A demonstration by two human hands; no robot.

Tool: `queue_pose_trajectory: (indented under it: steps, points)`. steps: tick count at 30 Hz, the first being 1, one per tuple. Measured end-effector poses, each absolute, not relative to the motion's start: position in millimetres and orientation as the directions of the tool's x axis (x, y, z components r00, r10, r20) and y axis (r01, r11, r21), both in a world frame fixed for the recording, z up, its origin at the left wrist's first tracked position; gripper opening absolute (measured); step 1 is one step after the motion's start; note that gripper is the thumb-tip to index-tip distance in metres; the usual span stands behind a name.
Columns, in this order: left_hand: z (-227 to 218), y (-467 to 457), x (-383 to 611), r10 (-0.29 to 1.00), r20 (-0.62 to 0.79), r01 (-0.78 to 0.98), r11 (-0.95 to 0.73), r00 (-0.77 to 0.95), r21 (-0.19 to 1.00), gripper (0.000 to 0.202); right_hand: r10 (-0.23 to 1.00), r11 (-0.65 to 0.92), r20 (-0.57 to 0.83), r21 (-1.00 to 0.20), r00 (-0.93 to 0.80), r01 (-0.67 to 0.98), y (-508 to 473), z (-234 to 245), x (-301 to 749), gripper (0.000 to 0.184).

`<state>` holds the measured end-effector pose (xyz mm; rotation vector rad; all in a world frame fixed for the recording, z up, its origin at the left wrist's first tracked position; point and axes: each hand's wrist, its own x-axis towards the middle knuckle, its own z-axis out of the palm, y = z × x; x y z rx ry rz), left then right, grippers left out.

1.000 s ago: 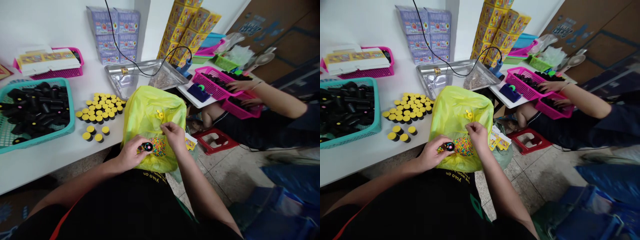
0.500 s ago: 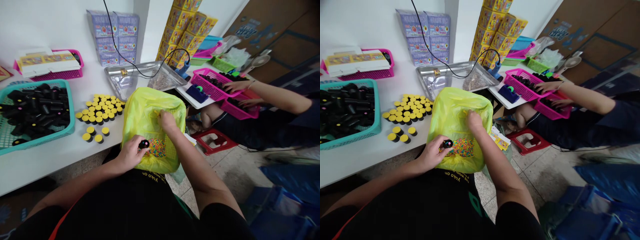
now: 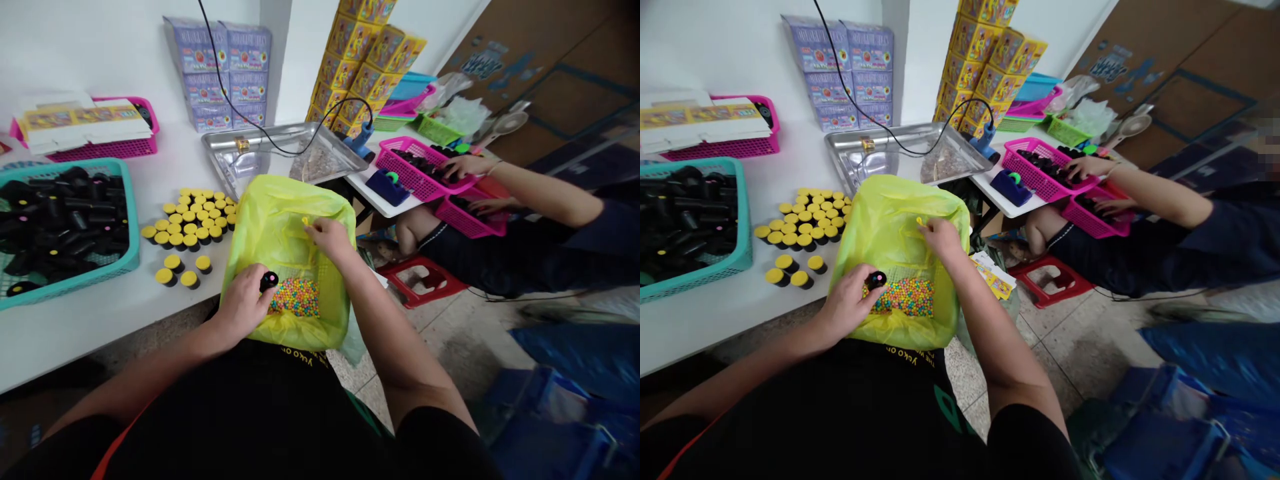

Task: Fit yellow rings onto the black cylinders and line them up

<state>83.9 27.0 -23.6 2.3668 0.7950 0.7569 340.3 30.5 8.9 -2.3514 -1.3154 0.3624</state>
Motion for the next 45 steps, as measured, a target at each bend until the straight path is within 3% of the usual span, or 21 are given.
queue_pose_trajectory:
  steps: [2, 4, 7, 11, 22, 27, 34, 37, 39, 42, 45]
  points:
    - [-22, 25, 82, 0.669, 0.337, 0.384, -0.689, 0.662, 0.615, 0.013, 0.880, -0.325, -0.033, -0.770, 0.475, 0.549, 11, 10, 325, 0.027]
    - [-21, 24, 82, 0.664, 0.350, 0.366, -0.692, 0.661, 0.622, 0.015, 0.900, -0.188, -0.090, -0.963, 0.426, 0.194, -10, 8, 304, 0.027]
    - [-19, 24, 84, 0.656, 0.377, 0.305, -0.685, 0.654, 0.662, 0.018, 0.909, -0.117, -0.173, -0.979, 0.379, -0.165, -34, 7, 269, 0.032]
    - [-16, 23, 86, 0.651, 0.387, 0.225, -0.654, 0.653, 0.722, 0.022, 0.885, -0.118, -0.245, -0.941, 0.395, -0.318, -45, 9, 239, 0.034]
    - [-12, 19, 97, 0.712, 0.303, 0.181, -0.518, 0.634, 0.836, 0.021, 0.778, -0.072, -0.318, -0.902, 0.542, -0.426, -41, -4, 222, 0.032]
    - [-18, 20, 97, 0.736, 0.297, 0.156, -0.478, 0.609, 0.865, 0.024, 0.755, -0.053, -0.283, -0.925, 0.591, -0.376, -41, -8, 216, 0.035]
    - [-17, 15, 92, 0.726, 0.369, 0.101, -0.514, 0.581, 0.852, 0.021, 0.844, -0.150, -0.311, -0.920, 0.438, -0.363, -45, -14, 214, 0.038]
    - [-13, 15, 89, 0.706, 0.394, 0.068, -0.528, 0.588, 0.846, 0.019, 0.837, -0.106, -0.295, -0.914, 0.461, -0.392, -47, -12, 212, 0.035]
    - [-10, 16, 87, 0.711, 0.320, 0.038, -0.438, 0.626, 0.898, 0.021, 0.820, -0.063, -0.262, -0.925, 0.509, -0.375, -47, -11, 211, 0.034]
    - [-8, 19, 85, 0.675, 0.069, 0.007, -0.109, 0.735, 0.994, 0.030, 0.812, -0.003, -0.168, -0.959, 0.558, -0.284, -49, -10, 210, 0.034]
    - [-5, 18, 86, 0.618, -0.104, 0.032, 0.126, 0.779, 0.992, 0.040, 0.814, 0.059, -0.086, -0.971, 0.574, -0.230, -51, -12, 207, 0.035]
